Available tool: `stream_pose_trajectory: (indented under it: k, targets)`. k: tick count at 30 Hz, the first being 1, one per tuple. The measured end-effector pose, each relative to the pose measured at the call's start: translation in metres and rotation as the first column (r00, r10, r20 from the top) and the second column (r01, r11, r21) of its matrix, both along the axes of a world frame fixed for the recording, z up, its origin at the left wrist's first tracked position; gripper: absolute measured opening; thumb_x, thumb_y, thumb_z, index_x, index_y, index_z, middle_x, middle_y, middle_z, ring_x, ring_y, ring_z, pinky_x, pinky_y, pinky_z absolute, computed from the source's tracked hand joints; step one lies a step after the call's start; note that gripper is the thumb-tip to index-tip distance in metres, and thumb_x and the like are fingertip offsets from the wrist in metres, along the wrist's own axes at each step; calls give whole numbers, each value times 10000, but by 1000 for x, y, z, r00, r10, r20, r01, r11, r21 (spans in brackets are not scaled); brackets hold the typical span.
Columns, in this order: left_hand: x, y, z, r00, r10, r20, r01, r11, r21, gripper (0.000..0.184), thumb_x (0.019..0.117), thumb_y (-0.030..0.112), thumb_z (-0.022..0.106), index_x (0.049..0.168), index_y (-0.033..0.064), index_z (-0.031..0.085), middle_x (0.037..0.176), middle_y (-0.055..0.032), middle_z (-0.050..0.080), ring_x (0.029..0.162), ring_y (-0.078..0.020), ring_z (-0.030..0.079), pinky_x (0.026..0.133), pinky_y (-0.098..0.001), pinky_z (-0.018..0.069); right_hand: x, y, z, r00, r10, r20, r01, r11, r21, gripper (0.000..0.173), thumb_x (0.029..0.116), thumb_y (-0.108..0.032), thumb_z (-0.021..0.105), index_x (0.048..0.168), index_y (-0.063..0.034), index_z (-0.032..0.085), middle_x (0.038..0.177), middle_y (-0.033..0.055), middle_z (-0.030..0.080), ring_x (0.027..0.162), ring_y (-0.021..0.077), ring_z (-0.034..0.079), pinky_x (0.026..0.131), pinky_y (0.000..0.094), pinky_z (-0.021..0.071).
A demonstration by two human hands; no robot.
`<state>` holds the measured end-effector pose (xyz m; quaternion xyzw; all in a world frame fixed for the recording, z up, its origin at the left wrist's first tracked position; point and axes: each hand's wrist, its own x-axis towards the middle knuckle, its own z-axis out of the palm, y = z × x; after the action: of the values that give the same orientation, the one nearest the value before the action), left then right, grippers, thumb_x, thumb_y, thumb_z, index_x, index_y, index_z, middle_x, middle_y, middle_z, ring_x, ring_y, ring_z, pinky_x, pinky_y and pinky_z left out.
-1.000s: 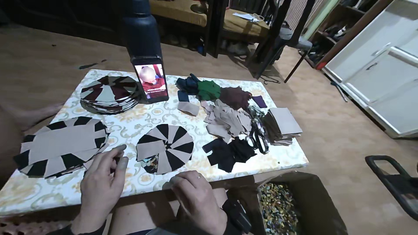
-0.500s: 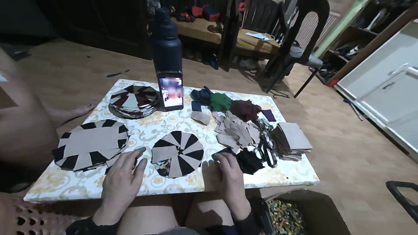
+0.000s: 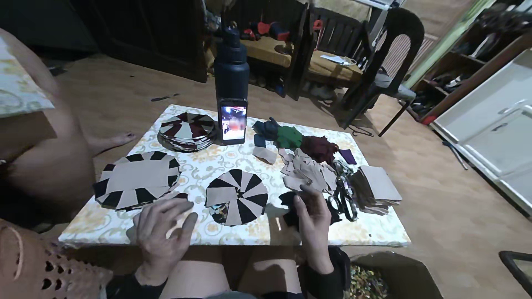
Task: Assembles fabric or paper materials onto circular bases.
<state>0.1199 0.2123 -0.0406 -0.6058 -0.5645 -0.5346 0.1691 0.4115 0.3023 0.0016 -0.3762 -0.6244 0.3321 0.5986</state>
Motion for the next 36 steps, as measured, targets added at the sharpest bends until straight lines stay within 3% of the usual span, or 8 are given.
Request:
stream_pose_trajectory:
  k: [3,6,14,17,23,27,31,36]
  targets:
    - [31,-9,18,988,-128,87,131,991,-19,180,978,333,665,1043,171,710,1062,-18,705,1086,-149,621,944,-328,469,-6,-15,10,910,198,-364,-286,936,-206,417,987,15,554,1376,60,409,942,62,706,704,71,644,639,233,555]
    - [63,-13,30,898,-327,293,352,935,-38,139,976,301,681,1061,204,735,1064,63,719,1087,-57,632,943,-237,511,-16,-27,13,828,243,-504,-431,852,-297,430,1007,18,502,1411,4,355,913,54,709,682,73,653,639,234,563]
    - [105,-15,29,787,-422,449,556,801,-222,363,1024,257,586,1266,10,697,1236,-95,712,1115,-102,673,957,-268,557,-36,-49,4,925,280,-256,-324,935,-147,442,978,4,564,1376,81,386,949,37,710,759,75,683,691,245,593]
    - [108,-14,29,564,-466,682,706,700,-106,390,1035,202,580,1334,-45,620,1211,-66,718,1078,-58,681,941,-236,566,-39,-54,4,931,339,-132,-346,938,-32,457,1012,-51,550,1391,114,355,1025,50,711,883,95,703,794,263,607]
    - [105,-6,32,229,-276,934,726,687,25,194,1030,147,579,969,40,728,875,-13,730,772,-96,696,732,-262,601,-35,-53,-1,925,314,-214,-322,947,-6,515,1084,-300,492,1437,36,324,1077,69,714,906,139,707,782,287,601]
    - [107,-8,33,310,-292,905,688,726,-2,204,1006,169,609,884,74,742,957,19,719,925,-38,657,850,-227,544,-40,-55,-8,923,309,-229,-343,931,-128,674,988,-271,653,1437,84,296,1189,76,688,1089,135,678,921,296,577]
    - [106,-9,31,348,-338,874,677,736,15,167,966,159,657,900,25,732,1198,-70,667,1129,-68,616,917,-222,535,-50,-59,-12,859,334,-387,-419,894,-158,584,902,-31,715,1383,32,391,982,22,704,820,83,698,751,250,607]
    - [96,-10,21,438,-355,826,650,760,-19,214,919,199,739,1009,5,735,1168,-55,673,1039,-31,627,828,-184,536,-52,-59,-16,843,391,-369,-463,877,-130,547,915,-83,729,1359,9,424,983,6,705,832,60,686,746,227,594]
